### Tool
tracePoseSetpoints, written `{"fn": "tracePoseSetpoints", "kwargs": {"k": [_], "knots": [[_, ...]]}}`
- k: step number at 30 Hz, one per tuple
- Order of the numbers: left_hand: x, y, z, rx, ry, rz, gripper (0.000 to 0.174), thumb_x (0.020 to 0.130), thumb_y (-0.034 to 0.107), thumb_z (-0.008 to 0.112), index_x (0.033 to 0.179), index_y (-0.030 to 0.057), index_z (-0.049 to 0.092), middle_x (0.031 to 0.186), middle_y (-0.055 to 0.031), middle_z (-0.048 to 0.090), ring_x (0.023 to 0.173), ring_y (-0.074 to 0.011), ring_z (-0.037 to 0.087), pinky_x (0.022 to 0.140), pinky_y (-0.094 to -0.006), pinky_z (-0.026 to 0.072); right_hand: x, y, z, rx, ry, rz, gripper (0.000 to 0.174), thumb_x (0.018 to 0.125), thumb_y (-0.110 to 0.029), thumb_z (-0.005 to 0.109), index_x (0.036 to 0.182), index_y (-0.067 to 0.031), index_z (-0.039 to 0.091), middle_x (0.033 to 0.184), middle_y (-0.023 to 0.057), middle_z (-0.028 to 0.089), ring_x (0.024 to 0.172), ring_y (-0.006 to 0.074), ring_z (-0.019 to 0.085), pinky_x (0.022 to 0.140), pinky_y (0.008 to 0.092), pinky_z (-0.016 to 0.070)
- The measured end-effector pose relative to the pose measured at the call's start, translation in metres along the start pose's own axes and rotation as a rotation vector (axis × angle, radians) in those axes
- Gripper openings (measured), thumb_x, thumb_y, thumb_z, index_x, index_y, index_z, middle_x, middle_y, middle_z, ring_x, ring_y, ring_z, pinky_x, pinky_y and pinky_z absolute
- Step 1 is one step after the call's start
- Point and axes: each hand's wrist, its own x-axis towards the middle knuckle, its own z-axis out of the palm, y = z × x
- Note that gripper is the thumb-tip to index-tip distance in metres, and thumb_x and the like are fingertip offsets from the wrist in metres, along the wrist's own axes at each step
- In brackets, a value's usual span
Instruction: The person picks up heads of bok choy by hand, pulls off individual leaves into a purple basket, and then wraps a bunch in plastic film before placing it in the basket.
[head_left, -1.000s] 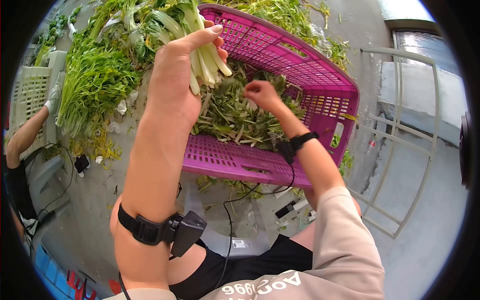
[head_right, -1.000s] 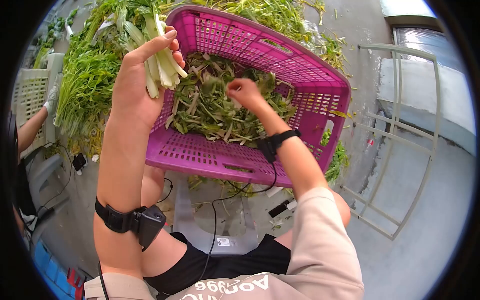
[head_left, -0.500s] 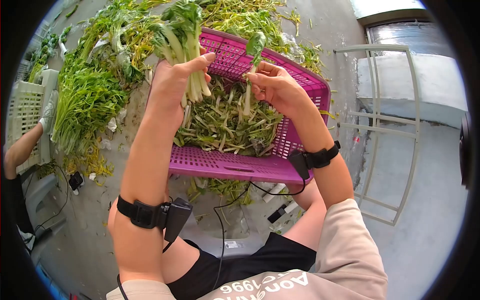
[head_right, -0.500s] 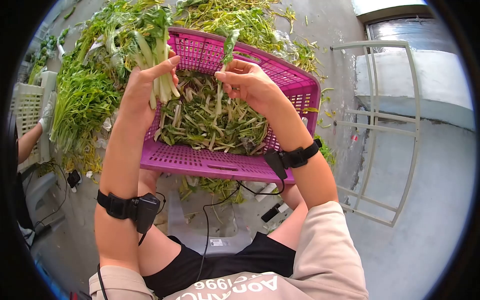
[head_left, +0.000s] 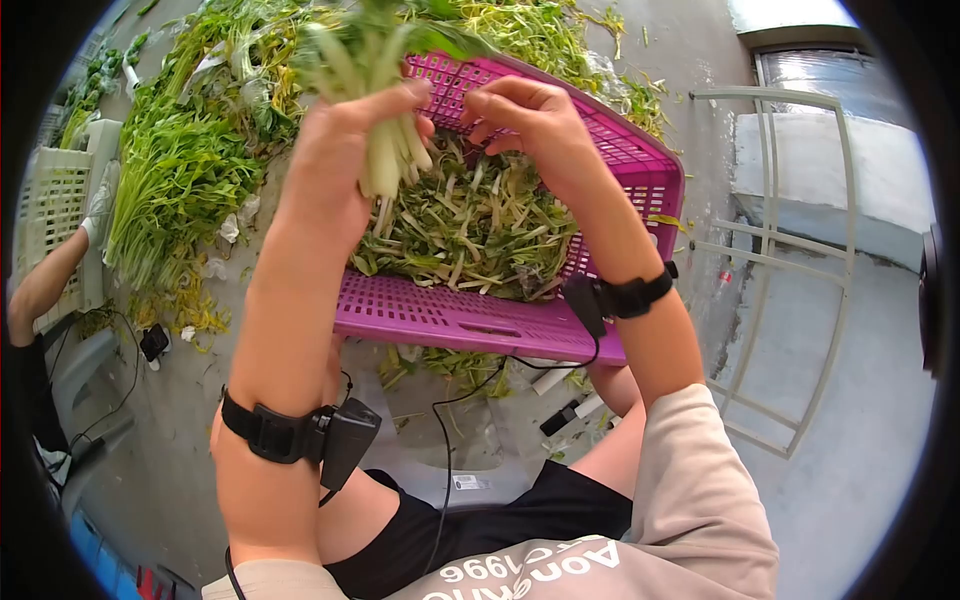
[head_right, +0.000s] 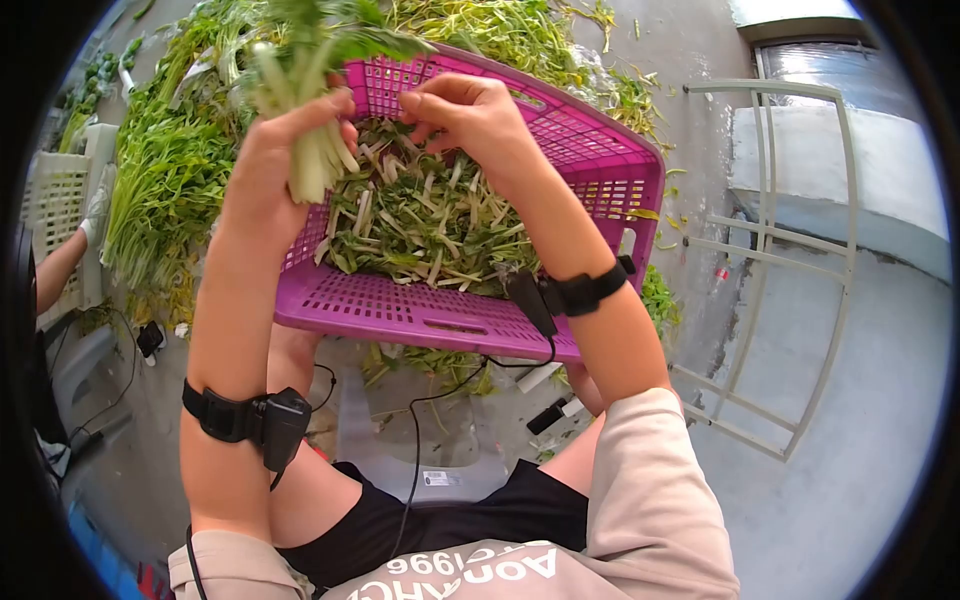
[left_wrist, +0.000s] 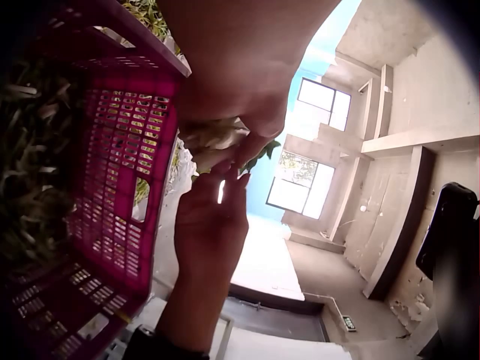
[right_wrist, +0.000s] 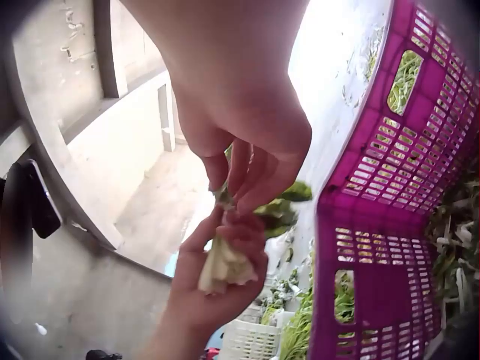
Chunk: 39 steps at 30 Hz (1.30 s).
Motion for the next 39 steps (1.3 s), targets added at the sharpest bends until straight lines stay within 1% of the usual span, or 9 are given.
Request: {"fn": "tracePoseSetpoints", "kwargs": {"k": [9, 13, 18, 20, 26, 28, 31, 35, 39], "knots": [[0.016, 0.013, -0.018, -0.228, 0.257, 0.165, 0.022, 0.092, 0.008, 0.067, 0.11, -0.0031, 0.062, 0.087, -0.0077, 0.064, 0.077, -0.0178, 0.065, 0.072, -0.0325, 0.0559, 0.066, 0.271, 0.014, -1.074, -0.378, 0.272, 0.028, 0.083, -0.024, 0.069, 0.107, -0.0107, 0.075, 0.108, 0.0142, 0.073, 0.1, 0.0351, 0.068, 0.088, 0.0447, 0.0531], [0.015, 0.009, -0.013, -0.251, 0.237, 0.121, 0.017, 0.09, 0.007, 0.067, 0.105, -0.001, 0.063, 0.085, -0.0072, 0.064, 0.076, -0.0177, 0.065, 0.07, -0.0328, 0.0548, 0.054, 0.314, 0.044, -1.214, -0.443, 0.426, 0.03, 0.083, -0.021, 0.067, 0.109, -0.0069, 0.071, 0.111, 0.018, 0.07, 0.105, 0.0374, 0.065, 0.089, 0.046, 0.0528], [0.015, 0.007, -0.014, -0.212, 0.224, 0.076, 0.016, 0.089, 0.007, 0.069, 0.102, 0.0001, 0.064, 0.083, -0.0059, 0.064, 0.075, -0.0178, 0.065, 0.069, -0.0323, 0.0544, 0.031, 0.343, 0.042, -1.18, -0.108, 0.327, 0.034, 0.081, -0.021, 0.073, 0.107, -0.0027, 0.059, 0.102, 0.0209, 0.068, 0.1, 0.0411, 0.064, 0.084, 0.0502, 0.0517], [0.016, 0.005, -0.015, -0.209, 0.223, 0.077, 0.016, 0.089, 0.007, 0.069, 0.102, 0.0002, 0.064, 0.083, -0.0058, 0.064, 0.075, -0.0176, 0.065, 0.069, -0.0322, 0.0544, 0.026, 0.34, 0.042, -1.102, 0.016, 0.27, 0.037, 0.081, -0.02, 0.074, 0.109, -0.0037, 0.057, 0.101, 0.0204, 0.068, 0.098, 0.0414, 0.064, 0.082, 0.0508, 0.0512], [0.015, 0.002, -0.007, -0.187, 0.248, 0.06, 0.016, 0.089, 0.008, 0.069, 0.103, 0.0001, 0.064, 0.083, -0.0058, 0.064, 0.075, -0.0171, 0.065, 0.068, -0.0323, 0.0542, 0.022, 0.335, 0.026, -0.973, -0.146, 0.412, 0.038, 0.078, -0.017, 0.077, 0.109, -0.0037, 0.06, 0.098, 0.0196, 0.069, 0.095, 0.0398, 0.065, 0.082, 0.0485, 0.0514], [0.014, 0.001, -0.006, -0.169, 0.22, 0.052, 0.016, 0.09, 0.008, 0.068, 0.103, 0.0001, 0.064, 0.083, -0.0058, 0.064, 0.076, -0.0172, 0.065, 0.068, -0.0323, 0.0544, 0.032, 0.338, 0.007, -0.913, -0.361, 0.42, 0.037, 0.075, -0.017, 0.077, 0.108, -0.0029, 0.067, 0.1, 0.0184, 0.071, 0.094, 0.0335, 0.068, 0.083, 0.0426, 0.0532], [0.015, 0.002, -0.008, -0.175, 0.216, 0.073, 0.015, 0.09, 0.008, 0.069, 0.102, 0.0002, 0.064, 0.084, -0.006, 0.064, 0.076, -0.0173, 0.065, 0.068, -0.0324, 0.0547, 0.047, 0.291, -0.035, -0.594, -0.348, 0.464, 0.034, 0.079, -0.017, 0.075, 0.109, -0.0023, 0.069, 0.095, 0.0066, 0.071, 0.081, 0.0166, 0.066, 0.068, 0.033, 0.055], [0.019, 0.004, -0.016, -0.173, 0.251, 0.078, 0.014, 0.09, 0.008, 0.068, 0.1, -0.0003, 0.064, 0.084, -0.0072, 0.064, 0.076, -0.0184, 0.066, 0.069, -0.0327, 0.0554, 0.053, 0.216, -0.102, -0.474, -0.018, 0.3, 0.032, 0.082, -0.02, 0.072, 0.11, -0.0045, 0.07, 0.09, 0.0048, 0.072, 0.077, 0.0126, 0.064, 0.067, 0.0289, 0.0527], [0.021, 0.005, -0.02, -0.177, 0.263, 0.085, 0.014, 0.09, 0.008, 0.068, 0.1, -0.0007, 0.064, 0.084, -0.0076, 0.064, 0.076, -0.0188, 0.066, 0.07, -0.033, 0.0556, 0.037, 0.191, -0.123, -1.305, 0.554, 0.062, 0.029, 0.085, -0.019, 0.062, 0.109, -0.0051, 0.07, 0.098, 0.0204, 0.072, 0.091, 0.0354, 0.07, 0.08, 0.0441, 0.0546]]}}
